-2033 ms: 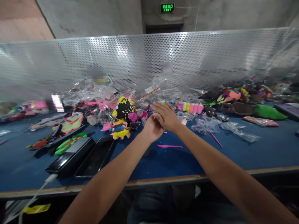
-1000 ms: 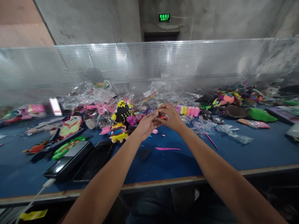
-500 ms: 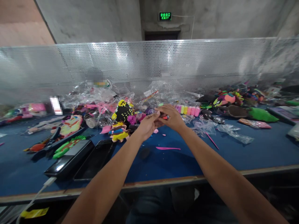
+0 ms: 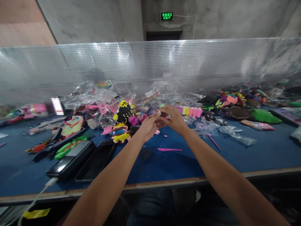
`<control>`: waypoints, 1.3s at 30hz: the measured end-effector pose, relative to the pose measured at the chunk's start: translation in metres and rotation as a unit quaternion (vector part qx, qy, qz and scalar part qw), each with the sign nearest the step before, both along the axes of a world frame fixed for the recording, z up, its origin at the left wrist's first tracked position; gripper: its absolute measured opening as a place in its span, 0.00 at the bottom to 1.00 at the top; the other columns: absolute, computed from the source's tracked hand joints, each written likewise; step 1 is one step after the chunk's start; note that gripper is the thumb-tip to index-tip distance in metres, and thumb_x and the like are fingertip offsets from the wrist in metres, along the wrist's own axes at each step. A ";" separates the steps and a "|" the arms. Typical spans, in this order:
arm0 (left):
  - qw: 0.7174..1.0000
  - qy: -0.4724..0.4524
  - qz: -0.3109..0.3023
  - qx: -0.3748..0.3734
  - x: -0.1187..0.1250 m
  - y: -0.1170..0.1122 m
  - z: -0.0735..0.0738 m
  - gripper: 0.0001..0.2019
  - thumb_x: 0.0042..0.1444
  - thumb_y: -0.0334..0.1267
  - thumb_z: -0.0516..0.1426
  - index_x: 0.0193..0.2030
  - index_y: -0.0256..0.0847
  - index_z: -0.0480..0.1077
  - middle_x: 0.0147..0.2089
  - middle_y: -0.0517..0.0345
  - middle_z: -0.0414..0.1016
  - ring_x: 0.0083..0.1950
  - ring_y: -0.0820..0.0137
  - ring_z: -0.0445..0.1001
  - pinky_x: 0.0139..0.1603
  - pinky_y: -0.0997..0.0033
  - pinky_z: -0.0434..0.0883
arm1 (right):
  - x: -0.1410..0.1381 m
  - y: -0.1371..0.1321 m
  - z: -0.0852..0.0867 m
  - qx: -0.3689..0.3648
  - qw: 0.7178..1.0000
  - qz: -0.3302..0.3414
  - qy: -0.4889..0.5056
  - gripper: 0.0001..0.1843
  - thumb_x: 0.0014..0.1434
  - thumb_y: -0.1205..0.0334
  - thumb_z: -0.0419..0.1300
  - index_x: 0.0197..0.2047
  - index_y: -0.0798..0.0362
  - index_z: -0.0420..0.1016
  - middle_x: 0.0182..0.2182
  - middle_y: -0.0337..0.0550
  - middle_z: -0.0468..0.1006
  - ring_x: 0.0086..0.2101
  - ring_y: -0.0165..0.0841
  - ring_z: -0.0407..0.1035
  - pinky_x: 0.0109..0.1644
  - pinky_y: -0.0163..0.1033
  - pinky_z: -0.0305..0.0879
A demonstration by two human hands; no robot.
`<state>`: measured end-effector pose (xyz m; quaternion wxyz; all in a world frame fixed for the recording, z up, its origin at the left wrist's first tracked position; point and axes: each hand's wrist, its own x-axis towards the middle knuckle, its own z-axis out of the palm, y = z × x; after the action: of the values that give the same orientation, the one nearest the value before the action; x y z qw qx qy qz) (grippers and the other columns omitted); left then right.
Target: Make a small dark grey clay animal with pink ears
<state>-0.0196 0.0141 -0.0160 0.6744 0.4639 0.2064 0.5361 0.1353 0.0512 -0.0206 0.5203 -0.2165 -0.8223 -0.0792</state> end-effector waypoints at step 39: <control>0.995 0.042 0.090 0.032 0.002 0.001 0.002 0.15 0.43 0.40 0.70 0.37 0.39 0.76 0.33 0.60 0.80 0.33 0.72 0.76 0.39 0.71 0.70 | -0.002 0.002 -0.001 -0.004 1.000 -0.016 0.000 0.16 0.59 0.67 0.62 0.50 0.46 0.76 0.46 0.46 0.74 0.50 0.41 0.68 0.55 0.50 0.69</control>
<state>-0.0173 0.0151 -0.0141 0.5988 0.4868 0.2587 0.5810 0.1335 0.0530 -0.0216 0.5182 -0.2320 -0.8189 -0.0845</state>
